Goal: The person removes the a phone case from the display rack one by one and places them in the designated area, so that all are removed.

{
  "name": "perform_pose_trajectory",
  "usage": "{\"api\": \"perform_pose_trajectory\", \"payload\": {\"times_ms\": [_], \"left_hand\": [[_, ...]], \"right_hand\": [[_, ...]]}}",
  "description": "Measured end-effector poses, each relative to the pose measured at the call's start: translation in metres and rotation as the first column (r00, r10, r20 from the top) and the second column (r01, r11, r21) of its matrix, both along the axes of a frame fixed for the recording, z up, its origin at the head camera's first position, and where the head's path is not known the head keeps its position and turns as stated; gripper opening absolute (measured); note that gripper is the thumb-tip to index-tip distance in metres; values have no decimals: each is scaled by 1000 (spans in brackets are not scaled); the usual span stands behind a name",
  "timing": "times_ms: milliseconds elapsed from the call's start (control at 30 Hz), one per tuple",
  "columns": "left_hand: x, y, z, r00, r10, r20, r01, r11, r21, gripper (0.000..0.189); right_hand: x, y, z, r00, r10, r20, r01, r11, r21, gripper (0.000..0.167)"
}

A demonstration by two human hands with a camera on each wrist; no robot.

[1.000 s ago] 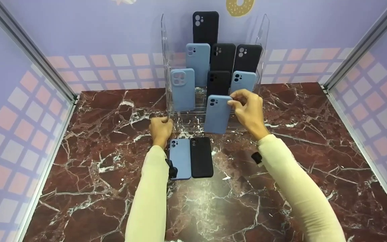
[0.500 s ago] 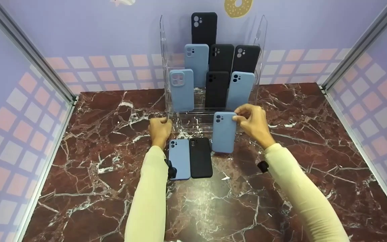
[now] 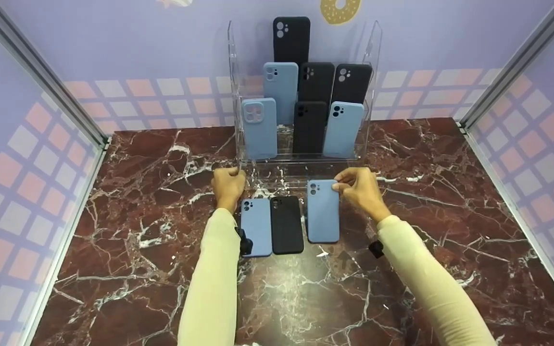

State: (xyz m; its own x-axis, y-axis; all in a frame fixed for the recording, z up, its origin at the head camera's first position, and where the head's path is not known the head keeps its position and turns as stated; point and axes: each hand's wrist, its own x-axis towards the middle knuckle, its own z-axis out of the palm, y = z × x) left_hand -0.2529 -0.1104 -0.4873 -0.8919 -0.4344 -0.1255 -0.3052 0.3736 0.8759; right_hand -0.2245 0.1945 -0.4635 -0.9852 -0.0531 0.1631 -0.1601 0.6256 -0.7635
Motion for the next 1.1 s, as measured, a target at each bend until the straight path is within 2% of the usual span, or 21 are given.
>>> {"api": "perform_pose_trajectory", "payload": {"times_ms": [400,700,1100], "left_hand": [[-2,-1,-1,1000,0,-7,0,1000,6,22],[-2,-1,0,1000,-2,-4,2,1000,-18,22],[0,0,0,1000,0,-5,0,1000,-11,22]], "right_hand": [[-2,-4,-21,994,-47,101,43,998,40,10],[-7,-9,-32,989,-75,131,63,994,92,11],[-10,-18,-46,982,-94,167,81,993,82,9]]}}
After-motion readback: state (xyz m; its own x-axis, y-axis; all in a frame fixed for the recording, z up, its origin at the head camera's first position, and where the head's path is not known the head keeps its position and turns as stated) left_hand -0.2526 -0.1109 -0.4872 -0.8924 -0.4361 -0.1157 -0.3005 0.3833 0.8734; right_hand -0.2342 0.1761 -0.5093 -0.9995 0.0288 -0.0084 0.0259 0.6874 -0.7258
